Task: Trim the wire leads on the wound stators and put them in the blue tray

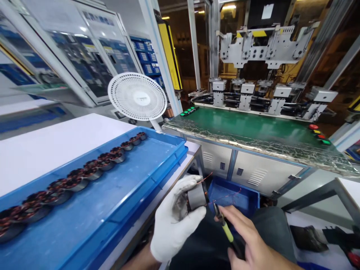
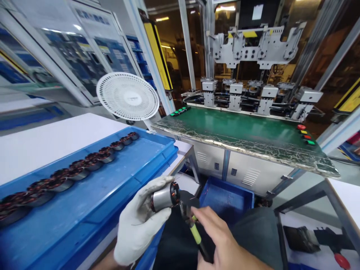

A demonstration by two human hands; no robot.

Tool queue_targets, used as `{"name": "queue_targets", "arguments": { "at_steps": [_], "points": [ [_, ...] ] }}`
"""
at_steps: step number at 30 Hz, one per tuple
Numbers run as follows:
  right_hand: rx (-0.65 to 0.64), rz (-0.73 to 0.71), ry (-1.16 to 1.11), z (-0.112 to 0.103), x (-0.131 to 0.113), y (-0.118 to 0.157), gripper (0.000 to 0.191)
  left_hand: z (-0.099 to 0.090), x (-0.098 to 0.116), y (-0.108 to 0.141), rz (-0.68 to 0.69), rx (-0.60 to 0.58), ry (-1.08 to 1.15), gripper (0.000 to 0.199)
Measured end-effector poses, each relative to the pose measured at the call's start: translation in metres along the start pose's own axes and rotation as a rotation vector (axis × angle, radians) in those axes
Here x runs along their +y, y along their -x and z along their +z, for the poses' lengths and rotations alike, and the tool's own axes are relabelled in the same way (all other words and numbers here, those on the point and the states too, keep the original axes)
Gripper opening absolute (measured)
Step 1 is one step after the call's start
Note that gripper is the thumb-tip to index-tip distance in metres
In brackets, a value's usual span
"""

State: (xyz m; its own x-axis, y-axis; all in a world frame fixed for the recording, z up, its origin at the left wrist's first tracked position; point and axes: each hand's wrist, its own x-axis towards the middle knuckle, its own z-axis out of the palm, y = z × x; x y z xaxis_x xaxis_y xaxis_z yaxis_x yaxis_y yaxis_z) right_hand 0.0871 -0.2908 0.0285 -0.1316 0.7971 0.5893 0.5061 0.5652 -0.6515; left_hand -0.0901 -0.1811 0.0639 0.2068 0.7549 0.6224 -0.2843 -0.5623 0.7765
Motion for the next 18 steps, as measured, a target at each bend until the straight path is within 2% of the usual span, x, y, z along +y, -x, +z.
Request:
{"name": "queue_targets", "arguments": {
  "at_steps": [6, 8, 12, 14, 18],
  "points": [
    [-0.045, 0.127, -0.127, 0.003, 0.006, 0.004, 0.066, 0.0, -0.005, 0.0, 0.026, -0.024, -0.023, 0.042],
    [-0.047, 0.192, -0.282, 0.005, 0.007, 0.007, 0.065, -0.002, -0.005, 0.001, 0.044, -0.05, -0.035, 0.043],
    [-0.1, 0.418, -0.63, 0.001, 0.006, 0.009, 0.065, -0.009, -0.005, 0.004, 0.071, -0.128, -0.086, 0.047],
    [-0.123, 0.447, -0.646, -0.003, 0.005, 0.009, 0.068, -0.011, -0.005, 0.006, 0.085, -0.161, -0.126, 0.049],
    [-0.135, 0.451, -0.458, -0.01, 0.007, 0.014, 0.081, -0.014, -0.006, 0.01, 0.1, -0.223, -0.194, 0.047]
  ]
}}
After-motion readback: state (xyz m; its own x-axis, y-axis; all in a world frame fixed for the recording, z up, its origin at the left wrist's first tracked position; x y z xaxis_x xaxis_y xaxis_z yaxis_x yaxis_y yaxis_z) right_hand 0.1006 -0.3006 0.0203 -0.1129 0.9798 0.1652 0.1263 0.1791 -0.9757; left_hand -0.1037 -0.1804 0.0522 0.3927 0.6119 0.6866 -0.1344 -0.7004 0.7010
